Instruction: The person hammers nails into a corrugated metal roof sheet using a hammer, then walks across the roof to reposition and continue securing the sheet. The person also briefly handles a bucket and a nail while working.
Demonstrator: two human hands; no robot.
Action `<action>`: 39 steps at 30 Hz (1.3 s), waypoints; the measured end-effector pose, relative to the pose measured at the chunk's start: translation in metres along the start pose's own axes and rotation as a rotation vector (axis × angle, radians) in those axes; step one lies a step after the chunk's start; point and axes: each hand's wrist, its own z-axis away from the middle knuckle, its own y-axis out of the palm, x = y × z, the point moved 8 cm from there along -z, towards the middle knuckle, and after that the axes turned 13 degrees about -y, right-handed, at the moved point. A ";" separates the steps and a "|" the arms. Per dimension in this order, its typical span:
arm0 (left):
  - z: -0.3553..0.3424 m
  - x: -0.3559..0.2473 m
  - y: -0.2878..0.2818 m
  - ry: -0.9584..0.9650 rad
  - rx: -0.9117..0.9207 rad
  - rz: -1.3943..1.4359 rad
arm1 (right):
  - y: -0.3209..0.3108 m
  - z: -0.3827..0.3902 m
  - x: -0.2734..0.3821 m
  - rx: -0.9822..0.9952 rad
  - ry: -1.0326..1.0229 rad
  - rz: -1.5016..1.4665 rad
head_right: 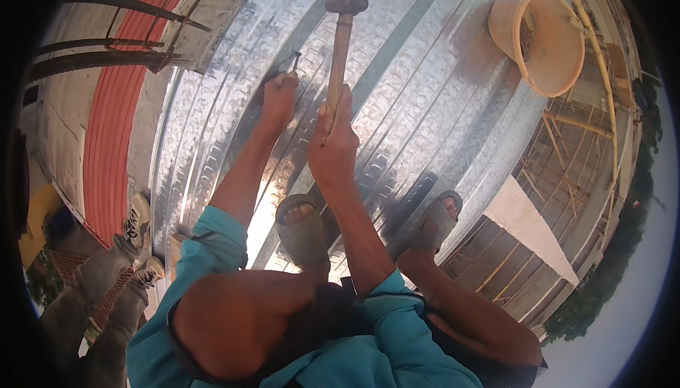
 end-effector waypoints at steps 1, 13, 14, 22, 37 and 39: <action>0.002 0.000 0.000 0.016 0.010 0.017 | -0.015 -0.005 0.004 -0.063 -0.041 -0.034; 0.004 0.006 0.003 -0.081 0.047 0.036 | 0.007 0.017 -0.013 0.039 0.141 -0.004; 0.007 0.004 0.006 -0.068 0.086 0.058 | 0.000 0.015 -0.012 -0.002 0.074 -0.011; 0.004 0.002 0.010 -0.109 0.103 0.128 | 0.013 0.034 -0.026 0.066 0.197 -0.112; -0.001 -0.009 0.001 0.117 -0.127 -0.101 | 0.011 0.012 -0.004 -0.156 -0.128 0.024; -0.004 -0.005 0.003 0.073 -0.125 -0.101 | 0.035 0.010 -0.017 0.148 0.001 0.117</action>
